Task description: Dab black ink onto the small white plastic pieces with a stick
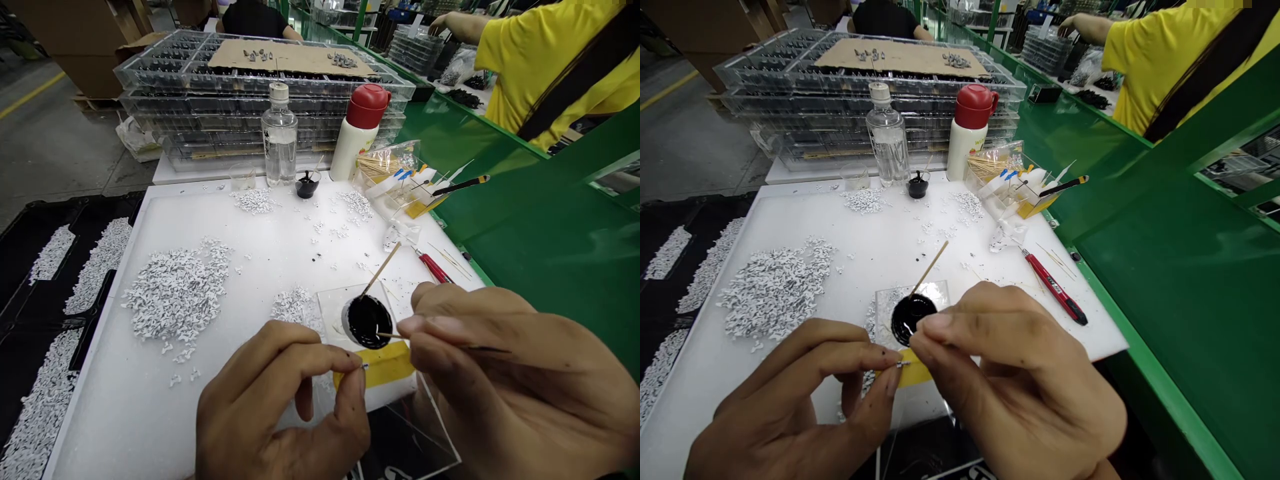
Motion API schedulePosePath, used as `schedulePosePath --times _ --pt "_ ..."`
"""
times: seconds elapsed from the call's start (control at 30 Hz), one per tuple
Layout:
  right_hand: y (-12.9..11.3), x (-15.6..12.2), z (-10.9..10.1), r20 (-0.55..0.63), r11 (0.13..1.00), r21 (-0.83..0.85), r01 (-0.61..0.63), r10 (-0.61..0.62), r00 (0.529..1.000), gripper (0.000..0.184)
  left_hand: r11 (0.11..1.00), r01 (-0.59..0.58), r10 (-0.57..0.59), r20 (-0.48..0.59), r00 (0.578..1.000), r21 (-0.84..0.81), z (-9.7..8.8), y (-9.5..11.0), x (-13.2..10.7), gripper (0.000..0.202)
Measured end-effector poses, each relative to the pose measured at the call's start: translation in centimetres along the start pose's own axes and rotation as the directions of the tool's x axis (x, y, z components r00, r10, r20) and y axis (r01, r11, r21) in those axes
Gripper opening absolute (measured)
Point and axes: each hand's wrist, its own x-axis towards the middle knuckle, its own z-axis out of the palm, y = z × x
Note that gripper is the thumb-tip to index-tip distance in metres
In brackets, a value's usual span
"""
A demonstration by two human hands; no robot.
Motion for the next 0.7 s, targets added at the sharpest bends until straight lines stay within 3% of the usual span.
schedulePosePath --times 0.37,0.57,0.7 --pt "-0.6 0.4 0.4 0.042 0.995 0.088 -0.049 0.045 0.998 0.043 1.000 -0.002 0.002 0.020 1.000 -0.017 -0.5 0.0 -0.3 0.016" --pt "-1.4 -0.2 0.3 0.006 0.995 0.021 -0.093 0.093 0.996 0.016 1.000 -0.022 0.023 0.031 0.999 -0.021 -0.4 -0.1 -0.2 0.017" --pt "-1.6 0.0 0.6 -0.012 0.997 0.012 -0.075 0.075 0.997 0.016 1.000 -0.013 0.014 0.022 1.000 -0.025 -0.3 -0.1 -0.2 0.017"
